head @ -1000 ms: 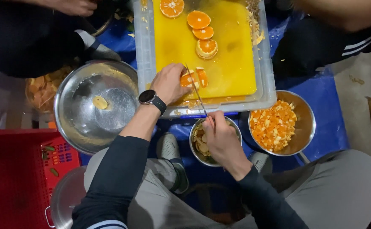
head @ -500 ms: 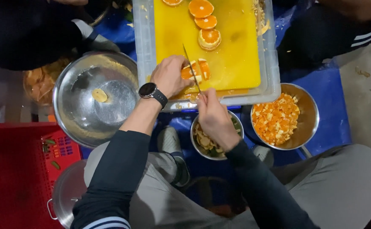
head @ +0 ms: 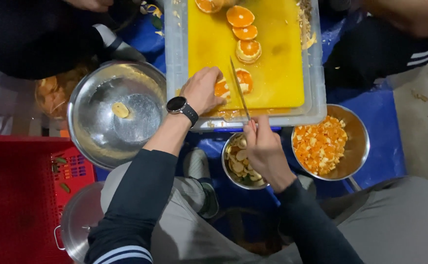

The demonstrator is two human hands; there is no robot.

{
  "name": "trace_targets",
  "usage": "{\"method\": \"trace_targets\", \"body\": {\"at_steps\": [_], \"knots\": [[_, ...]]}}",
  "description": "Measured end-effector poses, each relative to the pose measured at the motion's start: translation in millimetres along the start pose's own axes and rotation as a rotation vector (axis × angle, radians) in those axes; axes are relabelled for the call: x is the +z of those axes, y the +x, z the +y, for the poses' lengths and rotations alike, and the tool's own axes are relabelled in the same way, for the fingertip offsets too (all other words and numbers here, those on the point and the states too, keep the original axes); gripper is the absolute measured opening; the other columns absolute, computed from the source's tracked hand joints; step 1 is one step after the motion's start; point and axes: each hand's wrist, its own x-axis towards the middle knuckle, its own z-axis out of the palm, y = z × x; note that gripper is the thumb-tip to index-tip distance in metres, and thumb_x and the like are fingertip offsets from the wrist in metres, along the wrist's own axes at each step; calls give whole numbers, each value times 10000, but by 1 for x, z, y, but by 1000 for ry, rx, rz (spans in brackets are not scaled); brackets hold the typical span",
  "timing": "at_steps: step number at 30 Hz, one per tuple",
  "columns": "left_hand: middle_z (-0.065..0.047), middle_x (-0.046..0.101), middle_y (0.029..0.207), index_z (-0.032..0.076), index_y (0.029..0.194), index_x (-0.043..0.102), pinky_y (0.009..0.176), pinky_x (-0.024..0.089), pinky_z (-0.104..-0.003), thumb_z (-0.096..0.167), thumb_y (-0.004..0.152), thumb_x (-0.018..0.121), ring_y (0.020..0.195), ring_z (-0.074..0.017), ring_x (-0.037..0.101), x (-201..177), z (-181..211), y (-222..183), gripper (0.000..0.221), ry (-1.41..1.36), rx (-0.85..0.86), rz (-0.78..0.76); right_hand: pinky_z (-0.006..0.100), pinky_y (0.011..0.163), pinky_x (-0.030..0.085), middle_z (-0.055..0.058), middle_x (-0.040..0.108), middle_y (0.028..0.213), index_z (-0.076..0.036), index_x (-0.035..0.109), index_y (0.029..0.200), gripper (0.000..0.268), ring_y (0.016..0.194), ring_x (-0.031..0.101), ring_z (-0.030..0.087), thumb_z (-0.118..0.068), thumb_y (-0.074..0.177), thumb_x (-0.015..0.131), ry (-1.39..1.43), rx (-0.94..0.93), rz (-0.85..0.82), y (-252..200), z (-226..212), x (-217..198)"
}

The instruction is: Slicing oranges into smaller pieces on a cutting board and transferring them to bowls.

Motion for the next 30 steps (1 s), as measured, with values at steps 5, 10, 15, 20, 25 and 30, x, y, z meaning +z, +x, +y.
{"method": "trace_targets", "body": {"at_steps": [5, 10, 15, 20, 25, 30], "knots": [[-184, 671, 1041, 26, 1101, 673, 876, 595, -530, 159, 755, 943, 1023, -436, 716, 0, -16, 4, 459, -2, -4, 1, 586, 750, 569, 278, 725, 829, -181, 532, 1171, 224, 891, 721, 484, -339, 1055, 424, -69, 8, -70, -25, -15, 2], [-167, 688, 1006, 38, 1049, 699, 857, 605, -513, 140, 758, 933, 990, -418, 732, 4, -20, 7, 387, 17, -7, -4, 539, 774, 588, 254, 754, 861, -175, 527, 1167, 214, 915, 749, 441, -326, 1051, 430, -45, 73, -129, -26, -22, 3], [-145, 689, 903, 69, 906, 729, 793, 605, -511, 131, 750, 888, 925, -420, 740, 7, -22, 6, 232, -7, -18, 38, 559, 729, 591, 267, 733, 836, -154, 525, 1107, 199, 934, 722, 486, -327, 1053, 442, -94, 29, -120, -7, -26, 16], [-145, 689, 882, 82, 882, 750, 771, 612, -496, 127, 758, 865, 892, -401, 743, 9, -28, 10, 174, 26, -2, 24, 568, 799, 576, 240, 719, 863, -167, 484, 1137, 206, 950, 720, 470, -346, 1062, 417, -140, 22, -90, 7, -2, 40], [-150, 657, 933, 89, 888, 749, 782, 617, -510, 116, 728, 877, 914, -425, 736, 14, -30, 9, 207, 18, -31, 23, 581, 822, 570, 260, 726, 950, -170, 475, 1133, 196, 990, 705, 478, -338, 1043, 428, -66, 49, -132, -5, -2, 31], [-155, 612, 981, 76, 935, 723, 805, 616, -533, 139, 728, 883, 959, -456, 723, 16, -27, 5, 269, 30, -42, 30, 555, 881, 567, 219, 728, 1103, -146, 482, 1207, 272, 1103, 681, 431, -362, 1046, 447, -41, 31, -129, 13, 8, 34]]}}
